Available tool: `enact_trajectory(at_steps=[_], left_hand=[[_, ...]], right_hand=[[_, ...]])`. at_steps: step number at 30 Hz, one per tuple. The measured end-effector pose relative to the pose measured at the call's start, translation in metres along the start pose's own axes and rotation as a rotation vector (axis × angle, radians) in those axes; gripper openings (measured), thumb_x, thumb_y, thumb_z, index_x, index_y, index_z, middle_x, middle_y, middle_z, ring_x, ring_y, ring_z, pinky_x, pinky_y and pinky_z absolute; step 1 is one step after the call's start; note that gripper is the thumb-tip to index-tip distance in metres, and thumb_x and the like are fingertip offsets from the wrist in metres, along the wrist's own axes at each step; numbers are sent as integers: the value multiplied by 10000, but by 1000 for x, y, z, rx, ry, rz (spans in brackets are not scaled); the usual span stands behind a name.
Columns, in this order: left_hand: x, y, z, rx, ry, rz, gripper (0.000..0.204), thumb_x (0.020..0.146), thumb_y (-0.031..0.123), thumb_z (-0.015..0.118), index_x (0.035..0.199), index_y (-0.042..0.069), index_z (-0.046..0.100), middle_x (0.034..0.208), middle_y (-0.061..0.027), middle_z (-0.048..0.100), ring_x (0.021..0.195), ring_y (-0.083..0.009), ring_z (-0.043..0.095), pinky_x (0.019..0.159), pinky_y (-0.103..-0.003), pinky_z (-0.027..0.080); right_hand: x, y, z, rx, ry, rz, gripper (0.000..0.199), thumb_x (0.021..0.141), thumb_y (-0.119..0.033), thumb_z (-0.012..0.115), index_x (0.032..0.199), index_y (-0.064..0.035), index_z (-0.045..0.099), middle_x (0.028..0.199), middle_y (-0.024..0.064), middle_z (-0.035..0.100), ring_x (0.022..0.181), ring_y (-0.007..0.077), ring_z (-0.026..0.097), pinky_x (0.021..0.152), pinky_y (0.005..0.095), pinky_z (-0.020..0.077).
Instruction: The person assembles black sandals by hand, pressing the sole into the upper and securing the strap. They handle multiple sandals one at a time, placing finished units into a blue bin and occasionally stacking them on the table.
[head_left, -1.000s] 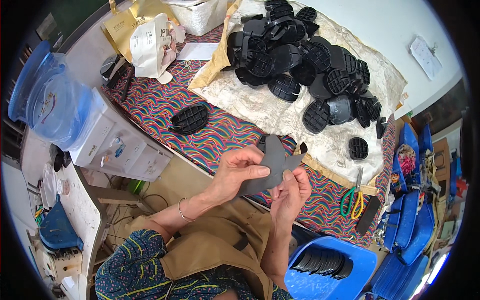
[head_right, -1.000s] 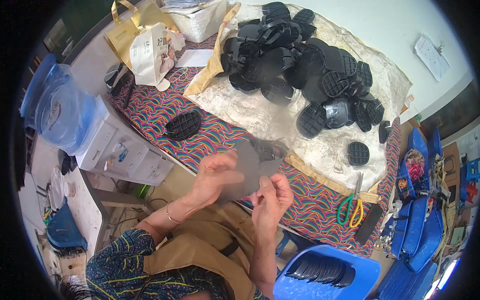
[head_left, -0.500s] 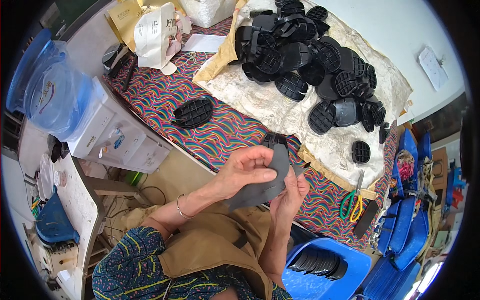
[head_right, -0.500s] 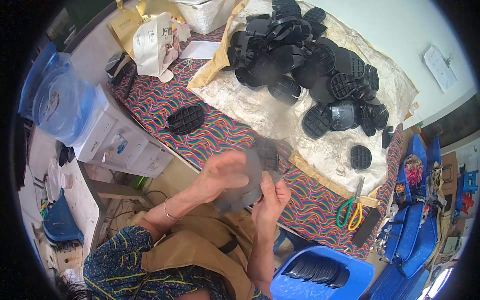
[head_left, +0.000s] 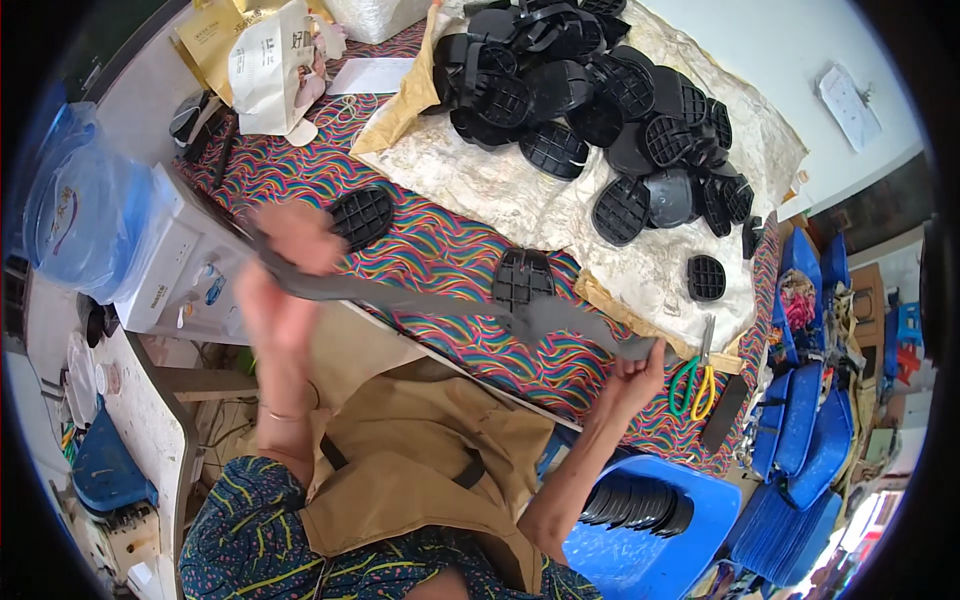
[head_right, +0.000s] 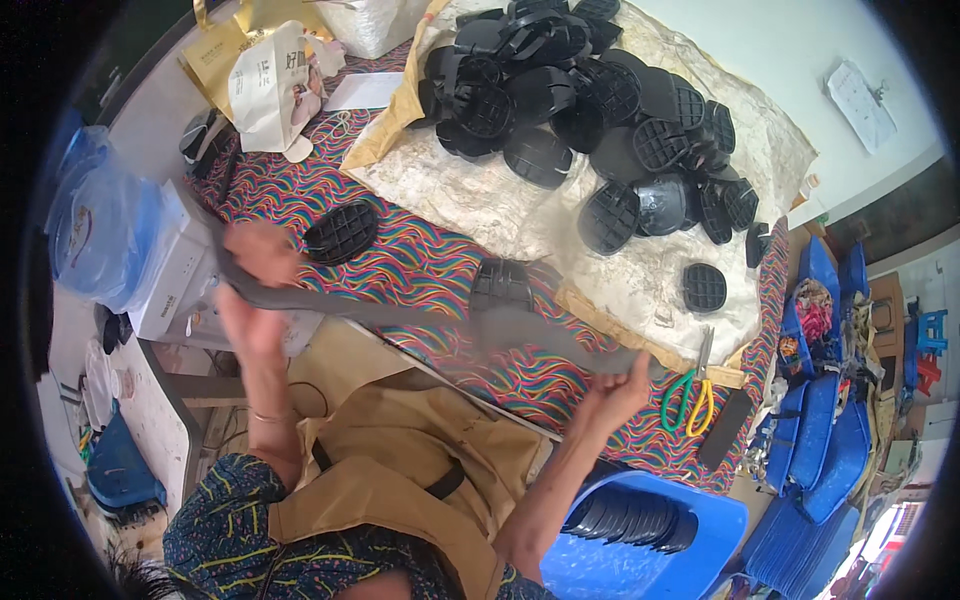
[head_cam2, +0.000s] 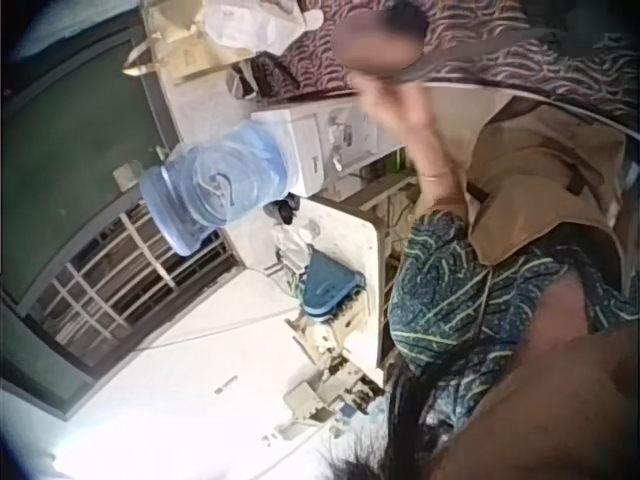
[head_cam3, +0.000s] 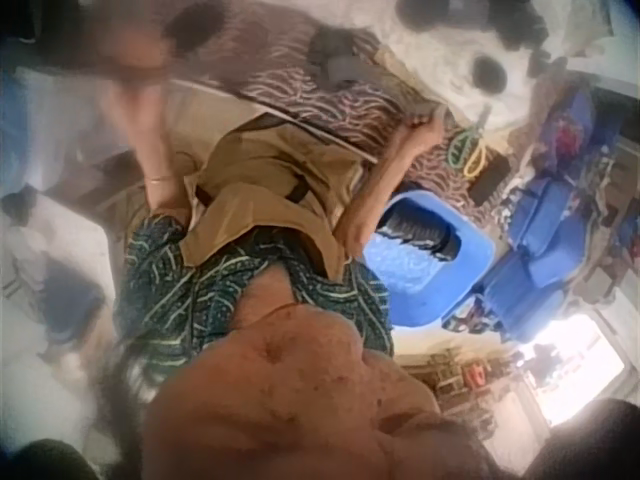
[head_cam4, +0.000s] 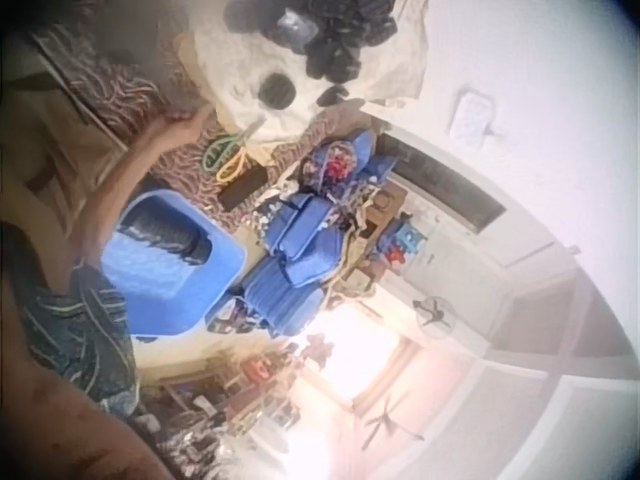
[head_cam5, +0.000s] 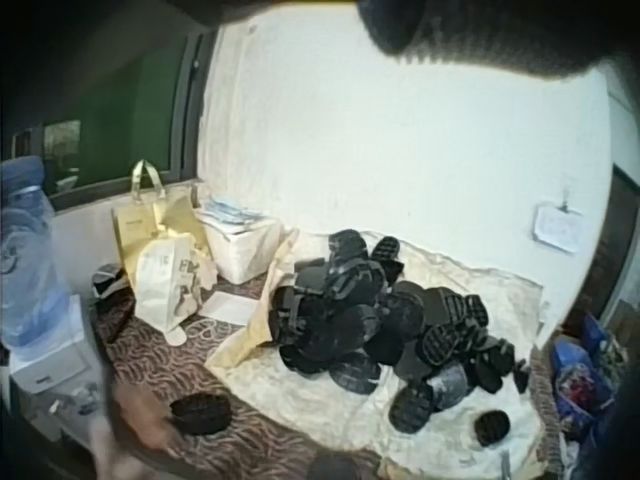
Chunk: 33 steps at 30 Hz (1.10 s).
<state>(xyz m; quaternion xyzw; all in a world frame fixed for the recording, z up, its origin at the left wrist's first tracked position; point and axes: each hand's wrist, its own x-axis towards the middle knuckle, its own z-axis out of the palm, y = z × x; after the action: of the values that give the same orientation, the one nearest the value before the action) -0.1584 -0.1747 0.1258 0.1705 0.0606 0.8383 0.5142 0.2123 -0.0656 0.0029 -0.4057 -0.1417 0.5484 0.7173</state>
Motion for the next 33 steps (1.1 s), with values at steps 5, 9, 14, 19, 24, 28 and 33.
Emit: enact_trajectory(at_steps=[5, 9, 14, 19, 24, 28, 33], left_hand=[[77, 107, -36, 556, -79, 343, 11, 987, 72, 559, 985, 65, 551, 881, -15, 473, 754, -147, 449, 634, -264, 364], [151, 141, -63, 1166, 205, 432, 325, 945, 151, 660, 1230, 2, 616, 1050, -42, 647, 893, -141, 586, 824, -251, 438], [219, 128, -127, 1837, 146, 163, 359, 892, 187, 704, 1196, -4, 687, 903, -17, 696, 900, -111, 604, 825, -273, 475], [142, 0, -101, 1891, -142, 481, 331, 876, 116, 706, 1185, 1, 670, 1061, -139, 699, 909, -174, 658, 807, -316, 516], [32, -116, -16, 1540, -665, -171, 311, 843, 82, 712, 1147, 27, 687, 1109, -120, 691, 1041, -259, 653, 920, -361, 498], [-16, -186, 9, 1318, -1062, -76, 584, 801, 170, 756, 1311, -14, 539, 1281, -150, 567, 1205, -359, 528, 1001, -458, 445], [-51, -206, 19, 1016, -710, -728, 258, 874, 168, 752, 1049, 8, 649, 894, -47, 620, 832, -136, 596, 730, -284, 483]], right_hand=[[14, -17, -49, -85, 84, -242, 262, 996, -215, 613, 764, -129, 526, 588, -57, 434, 463, 55, 381, 420, 219, 306], [9, -10, -43, -164, 146, -280, 264, 989, -233, 631, 770, -122, 535, 607, -33, 481, 494, 66, 422, 426, 222, 315], [1, -13, -42, -108, -32, -282, 213, 984, -230, 639, 822, -110, 570, 661, -16, 525, 551, 76, 468, 477, 229, 348], [-26, -18, -32, -108, -52, -213, 192, 989, -225, 621, 912, -53, 584, 771, 28, 575, 682, 112, 542, 574, 266, 429], [-48, -41, -13, -192, -336, -250, 244, 945, -228, 651, 968, 14, 634, 937, 123, 618, 873, 165, 551, 737, 321, 452], [-69, -67, 15, -444, -622, -399, 228, 946, -193, 628, 985, 32, 642, 944, 150, 615, 866, 179, 550, 790, 323, 449], [-73, -59, 18, -473, -353, -443, 162, 927, -124, 618, 949, 33, 648, 933, 155, 655, 841, 195, 592, 757, 327, 465]])
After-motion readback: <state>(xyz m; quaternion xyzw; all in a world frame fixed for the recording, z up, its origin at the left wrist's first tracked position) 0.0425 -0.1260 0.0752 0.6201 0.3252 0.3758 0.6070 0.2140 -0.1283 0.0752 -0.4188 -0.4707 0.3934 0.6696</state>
